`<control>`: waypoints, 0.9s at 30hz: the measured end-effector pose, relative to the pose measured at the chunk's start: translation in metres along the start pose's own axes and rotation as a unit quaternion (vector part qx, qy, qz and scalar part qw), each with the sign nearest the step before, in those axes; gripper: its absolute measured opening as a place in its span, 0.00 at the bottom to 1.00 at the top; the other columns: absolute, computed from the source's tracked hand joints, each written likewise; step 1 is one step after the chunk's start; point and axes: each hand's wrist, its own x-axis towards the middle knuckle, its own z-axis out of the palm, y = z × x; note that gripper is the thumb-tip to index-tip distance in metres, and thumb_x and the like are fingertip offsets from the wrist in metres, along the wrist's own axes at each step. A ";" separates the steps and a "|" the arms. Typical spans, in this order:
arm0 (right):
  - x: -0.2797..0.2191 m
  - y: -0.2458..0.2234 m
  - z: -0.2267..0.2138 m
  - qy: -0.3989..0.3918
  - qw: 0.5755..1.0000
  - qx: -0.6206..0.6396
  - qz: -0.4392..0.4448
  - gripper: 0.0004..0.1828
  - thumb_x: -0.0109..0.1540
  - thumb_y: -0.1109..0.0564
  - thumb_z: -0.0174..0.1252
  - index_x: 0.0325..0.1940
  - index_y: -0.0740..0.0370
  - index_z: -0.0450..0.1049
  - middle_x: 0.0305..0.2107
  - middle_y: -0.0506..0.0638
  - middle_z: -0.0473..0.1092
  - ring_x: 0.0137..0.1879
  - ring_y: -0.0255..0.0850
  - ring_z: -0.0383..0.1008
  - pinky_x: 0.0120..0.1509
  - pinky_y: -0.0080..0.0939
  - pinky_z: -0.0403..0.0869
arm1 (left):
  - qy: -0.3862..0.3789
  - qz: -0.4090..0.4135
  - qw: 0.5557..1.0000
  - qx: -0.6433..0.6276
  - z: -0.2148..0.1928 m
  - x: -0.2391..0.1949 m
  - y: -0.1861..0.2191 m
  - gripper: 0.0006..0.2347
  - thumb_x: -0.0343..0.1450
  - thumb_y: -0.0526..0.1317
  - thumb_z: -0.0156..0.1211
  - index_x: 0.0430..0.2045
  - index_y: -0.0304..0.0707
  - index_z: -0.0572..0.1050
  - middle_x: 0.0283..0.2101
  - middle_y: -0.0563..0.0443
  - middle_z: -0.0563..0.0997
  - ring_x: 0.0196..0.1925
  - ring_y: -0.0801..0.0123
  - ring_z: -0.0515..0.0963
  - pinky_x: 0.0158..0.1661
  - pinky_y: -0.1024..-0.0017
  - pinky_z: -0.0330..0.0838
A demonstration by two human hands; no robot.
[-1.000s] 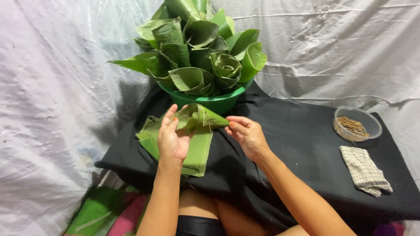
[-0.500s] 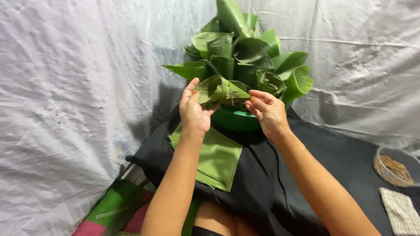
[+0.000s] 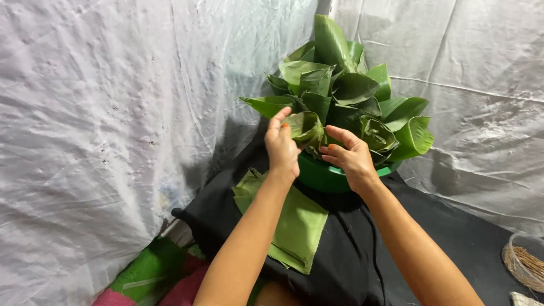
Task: Cleaning a banana leaf with a cloth and folding it into a cone shape
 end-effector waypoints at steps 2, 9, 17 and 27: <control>-0.001 -0.002 0.001 0.002 1.000 -0.005 0.004 0.26 0.64 0.70 0.53 0.67 0.64 0.70 0.60 0.67 0.65 0.51 0.60 0.78 0.52 0.58 0.81 | -0.015 0.005 0.999 0.029 0.006 -0.008 -0.003 0.17 0.76 0.32 0.43 0.56 0.47 0.76 0.62 0.33 0.71 0.51 0.56 0.69 0.43 0.61 0.68; -0.007 -0.004 -0.004 -0.013 1.000 -0.025 0.001 0.27 0.64 0.70 0.51 0.69 0.60 0.69 0.62 0.64 0.65 0.59 0.58 0.74 0.54 0.58 0.79 | -0.042 0.042 0.994 0.088 -0.003 -0.005 -0.020 0.17 0.73 0.31 0.52 0.58 0.40 0.75 0.59 0.27 0.74 0.64 0.49 0.72 0.57 0.57 0.72; -0.021 0.001 0.000 -0.013 1.000 -0.026 -0.004 0.28 0.64 0.70 0.50 0.69 0.62 0.68 0.63 0.66 0.65 0.65 0.56 0.70 0.59 0.57 0.77 | -0.032 0.022 0.996 0.078 -0.019 -0.013 -0.021 0.18 0.72 0.31 0.54 0.58 0.41 0.75 0.57 0.34 0.76 0.59 0.59 0.74 0.47 0.64 0.77; -0.050 0.010 0.012 0.062 0.996 -0.006 -0.060 0.27 0.61 0.68 0.56 0.65 0.57 0.72 0.55 0.51 0.71 0.52 0.32 0.72 0.52 0.32 0.81 | -0.014 -0.070 0.997 0.040 -0.065 -0.015 -0.009 0.16 0.73 0.37 0.55 0.56 0.46 0.75 0.53 0.49 0.79 0.53 0.68 0.78 0.47 0.64 0.75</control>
